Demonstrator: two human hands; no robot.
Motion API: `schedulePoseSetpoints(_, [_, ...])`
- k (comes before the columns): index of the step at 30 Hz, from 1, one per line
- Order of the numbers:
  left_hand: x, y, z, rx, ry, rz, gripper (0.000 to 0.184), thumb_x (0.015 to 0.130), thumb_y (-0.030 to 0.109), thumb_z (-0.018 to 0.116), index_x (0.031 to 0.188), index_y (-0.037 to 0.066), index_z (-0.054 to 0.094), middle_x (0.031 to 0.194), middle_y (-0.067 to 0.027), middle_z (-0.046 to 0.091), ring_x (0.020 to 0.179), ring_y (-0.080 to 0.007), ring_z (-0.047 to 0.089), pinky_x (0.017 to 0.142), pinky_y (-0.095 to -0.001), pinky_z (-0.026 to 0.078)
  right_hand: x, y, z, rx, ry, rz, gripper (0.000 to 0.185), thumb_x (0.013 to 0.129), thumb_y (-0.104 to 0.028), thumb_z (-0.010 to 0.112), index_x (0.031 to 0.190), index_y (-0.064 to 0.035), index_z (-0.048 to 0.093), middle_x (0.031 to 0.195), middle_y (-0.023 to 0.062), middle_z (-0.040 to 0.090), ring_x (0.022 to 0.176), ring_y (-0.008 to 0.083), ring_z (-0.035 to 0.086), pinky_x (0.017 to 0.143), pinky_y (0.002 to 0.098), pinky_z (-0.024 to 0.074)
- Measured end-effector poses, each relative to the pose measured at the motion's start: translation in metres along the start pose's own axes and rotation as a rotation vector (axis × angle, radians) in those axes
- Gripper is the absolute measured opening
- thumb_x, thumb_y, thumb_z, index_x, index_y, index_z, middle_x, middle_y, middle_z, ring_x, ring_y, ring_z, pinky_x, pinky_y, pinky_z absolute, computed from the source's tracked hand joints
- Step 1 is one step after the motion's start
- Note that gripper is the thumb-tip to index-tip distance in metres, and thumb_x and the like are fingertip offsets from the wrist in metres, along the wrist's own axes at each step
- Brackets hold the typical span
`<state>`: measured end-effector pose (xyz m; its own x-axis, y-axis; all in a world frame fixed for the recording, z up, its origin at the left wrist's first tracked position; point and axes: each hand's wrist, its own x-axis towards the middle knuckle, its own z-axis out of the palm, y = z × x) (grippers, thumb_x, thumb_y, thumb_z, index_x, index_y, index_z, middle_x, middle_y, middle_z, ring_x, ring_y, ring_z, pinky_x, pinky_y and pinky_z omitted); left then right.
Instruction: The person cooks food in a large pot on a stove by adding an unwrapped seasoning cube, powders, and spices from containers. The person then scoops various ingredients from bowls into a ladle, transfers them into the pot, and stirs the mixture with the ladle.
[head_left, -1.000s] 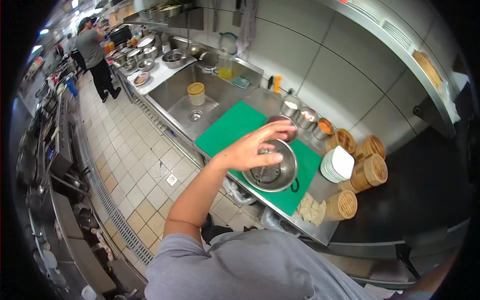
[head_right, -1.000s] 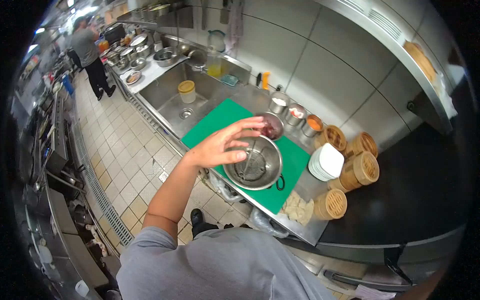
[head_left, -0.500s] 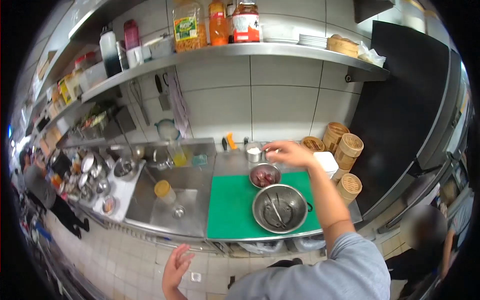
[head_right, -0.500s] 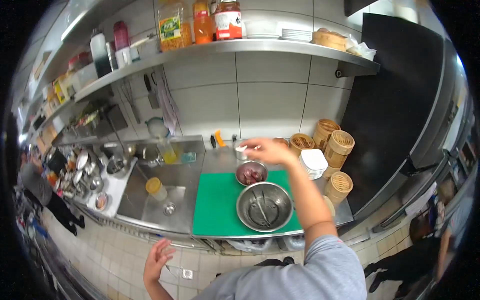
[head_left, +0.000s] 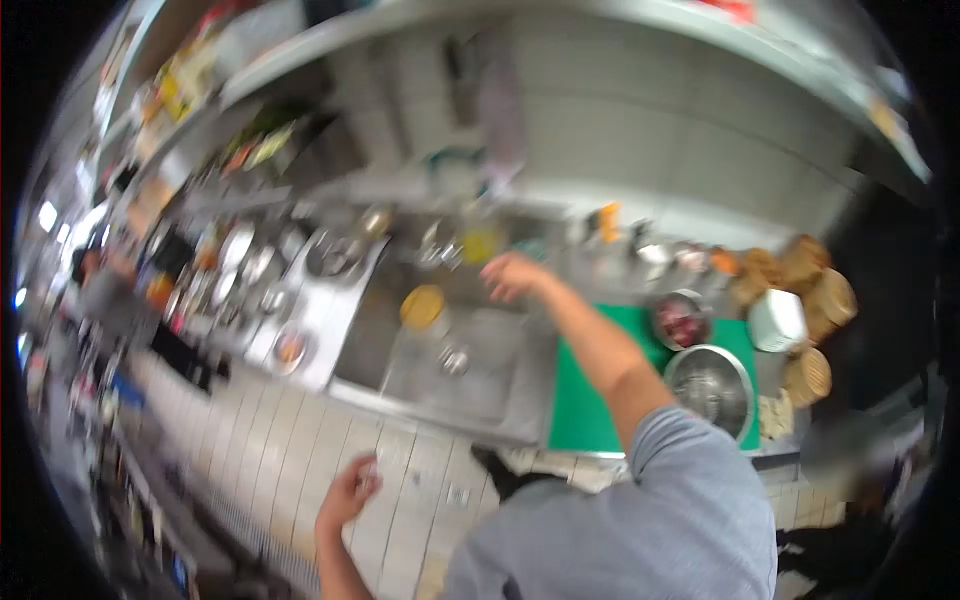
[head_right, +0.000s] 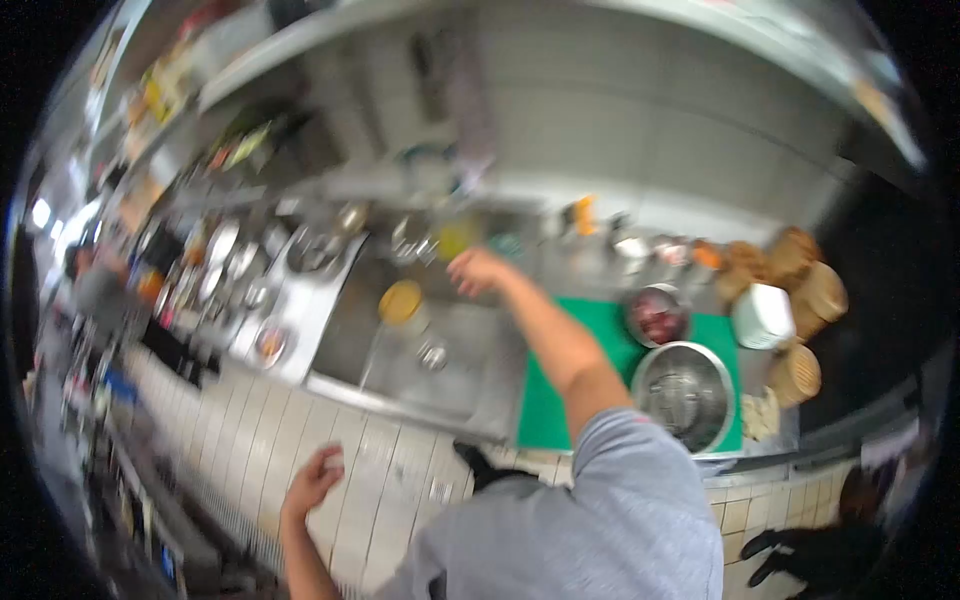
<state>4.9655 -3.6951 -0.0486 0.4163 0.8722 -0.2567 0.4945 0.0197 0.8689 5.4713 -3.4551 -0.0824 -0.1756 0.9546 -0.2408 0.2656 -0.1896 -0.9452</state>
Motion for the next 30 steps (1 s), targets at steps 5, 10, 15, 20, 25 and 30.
schedulePoseSetpoints(5, [-0.071,-0.229,-0.009,0.032,0.675,-0.585,0.054,0.09,0.027,0.058,0.13,-0.005,0.044,0.124,-0.023,0.055,0.116,-0.03,0.053,0.096,-0.0377,0.042,0.114,0.02,0.032,0.285,0.34,0.287,0.049,0.092,-0.041,0.051,0.131,-0.0124,0.044,0.131,0.0087,0.049,0.095,0.0252,0.06,0.076,0.0426,0.0502])
schedulePoseSetpoints(10, [-0.238,-0.299,0.079,0.462,-0.074,-0.734,0.041,0.089,0.037,0.046,0.109,0.004,0.059,0.123,-0.0237,0.053,0.116,-0.0346,0.049,0.102,-0.0429,0.033,0.204,0.069,0.049,0.324,0.29,0.449,0.051,0.093,-0.043,0.049,0.132,-0.0115,0.041,0.126,0.0097,0.05,0.1,0.0279,0.058,0.078,0.0439,0.0495])
schedulePoseSetpoints(15, [-0.243,-0.276,0.105,0.176,0.039,-1.004,0.04,0.089,0.036,0.047,0.113,0.005,0.057,0.119,-0.0196,0.056,0.111,-0.0329,0.052,0.095,-0.0428,0.037,0.263,0.105,0.045,0.334,0.326,0.49,0.044,0.091,-0.049,0.051,0.113,-0.0113,0.048,0.086,0.0061,0.061,0.072,0.0194,0.063,0.063,0.0398,0.0514])
schedulePoseSetpoints(20, [-0.226,-0.331,0.05,0.18,0.095,-0.913,0.04,0.088,0.035,0.049,0.117,0.007,0.055,0.115,-0.0154,0.058,0.106,-0.0313,0.055,0.088,-0.0427,0.041,0.274,0.155,0.033,0.52,0.465,0.317,0.035,0.087,-0.051,0.058,0.095,-0.0173,0.055,0.068,0.0039,0.058,0.059,0.0147,0.059,0.051,0.0341,0.0493])
schedulePoseSetpoints(25, [-0.087,-0.352,-0.094,-0.496,0.717,-0.964,0.036,0.089,0.032,0.054,0.12,0.013,0.054,0.107,-0.0086,0.063,0.089,-0.0224,0.061,0.067,-0.0398,0.048,0.187,0.071,0.113,0.99,0.314,0.225,0.037,0.087,-0.045,0.061,0.113,-0.0194,0.056,0.106,0.0031,0.058,0.099,0.0209,0.059,0.085,0.0419,0.0491])
schedulePoseSetpoints(30, [0.012,-0.341,-0.218,-0.544,0.742,-0.709,0.039,0.092,0.03,0.054,0.127,0.014,0.048,0.111,-0.0065,0.061,0.089,-0.0176,0.061,0.072,-0.0379,0.046,0.178,0.103,0.171,1.022,0.39,0.378,0.04,0.094,-0.041,0.05,0.126,-0.0171,0.052,0.129,0.0067,0.051,0.113,0.0255,0.053,0.096,0.0433,0.0431])
